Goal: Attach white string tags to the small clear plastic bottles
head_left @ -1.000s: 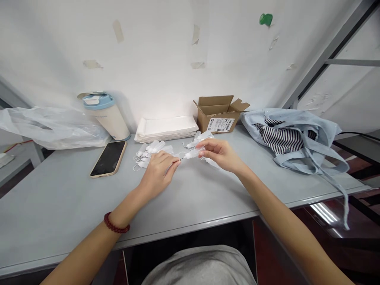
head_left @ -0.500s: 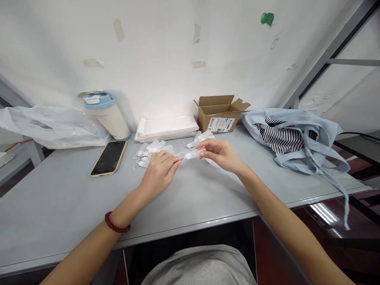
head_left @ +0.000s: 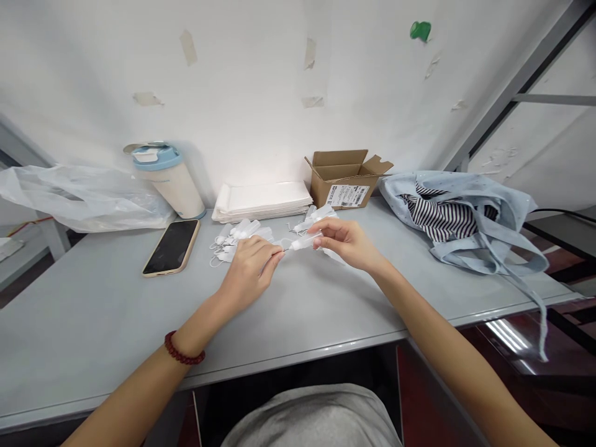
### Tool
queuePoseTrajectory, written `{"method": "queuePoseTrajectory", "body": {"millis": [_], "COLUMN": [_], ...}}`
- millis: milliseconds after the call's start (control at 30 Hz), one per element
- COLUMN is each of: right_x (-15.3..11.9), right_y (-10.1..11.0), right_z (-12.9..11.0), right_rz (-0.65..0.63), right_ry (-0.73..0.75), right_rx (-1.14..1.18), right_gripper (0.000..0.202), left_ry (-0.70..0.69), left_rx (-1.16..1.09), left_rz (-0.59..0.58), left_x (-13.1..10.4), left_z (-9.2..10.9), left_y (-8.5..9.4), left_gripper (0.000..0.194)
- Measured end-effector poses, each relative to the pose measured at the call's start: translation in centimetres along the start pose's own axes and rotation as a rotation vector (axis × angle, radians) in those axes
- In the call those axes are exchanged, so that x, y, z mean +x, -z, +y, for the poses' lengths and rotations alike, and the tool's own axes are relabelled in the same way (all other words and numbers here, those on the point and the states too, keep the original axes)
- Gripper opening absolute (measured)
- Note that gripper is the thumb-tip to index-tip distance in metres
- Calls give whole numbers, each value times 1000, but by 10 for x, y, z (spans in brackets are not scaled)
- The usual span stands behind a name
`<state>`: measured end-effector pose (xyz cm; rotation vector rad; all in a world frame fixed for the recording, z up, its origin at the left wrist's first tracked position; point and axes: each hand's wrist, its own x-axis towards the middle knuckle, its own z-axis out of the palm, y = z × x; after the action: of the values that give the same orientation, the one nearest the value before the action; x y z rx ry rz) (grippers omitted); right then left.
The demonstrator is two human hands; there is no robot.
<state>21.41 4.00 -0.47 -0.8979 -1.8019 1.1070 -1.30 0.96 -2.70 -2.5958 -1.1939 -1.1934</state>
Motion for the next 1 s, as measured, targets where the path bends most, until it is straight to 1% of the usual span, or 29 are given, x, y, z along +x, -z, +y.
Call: {"method": "queuePoseTrajectory", "body": {"millis": [200, 400, 633, 800, 1000], "right_x": [0, -1, -3, -3, -2], "right_y": [0, -2, -12, -16, -19], "right_z": [3, 1, 3, 9, 15], "right_rz": [14, 36, 94, 102, 121], "right_ry": [6, 36, 238, 309, 381], "right_rx": [-43, -103, -300, -345, -369], "right_gripper": [21, 18, 13, 11, 7], "left_ry": [-27, -53, -34, -69, -72], "left_rx": [5, 10, 18, 44, 55], "left_rz": [15, 31, 50, 53, 51], "left_x": [-1, -1, -2, -2, -3], "left_z": [0, 0, -3, -4, -5], "left_y": [-1, -1, -2, -3, -4], "left_gripper": [21, 18, 18, 16, 19]}}
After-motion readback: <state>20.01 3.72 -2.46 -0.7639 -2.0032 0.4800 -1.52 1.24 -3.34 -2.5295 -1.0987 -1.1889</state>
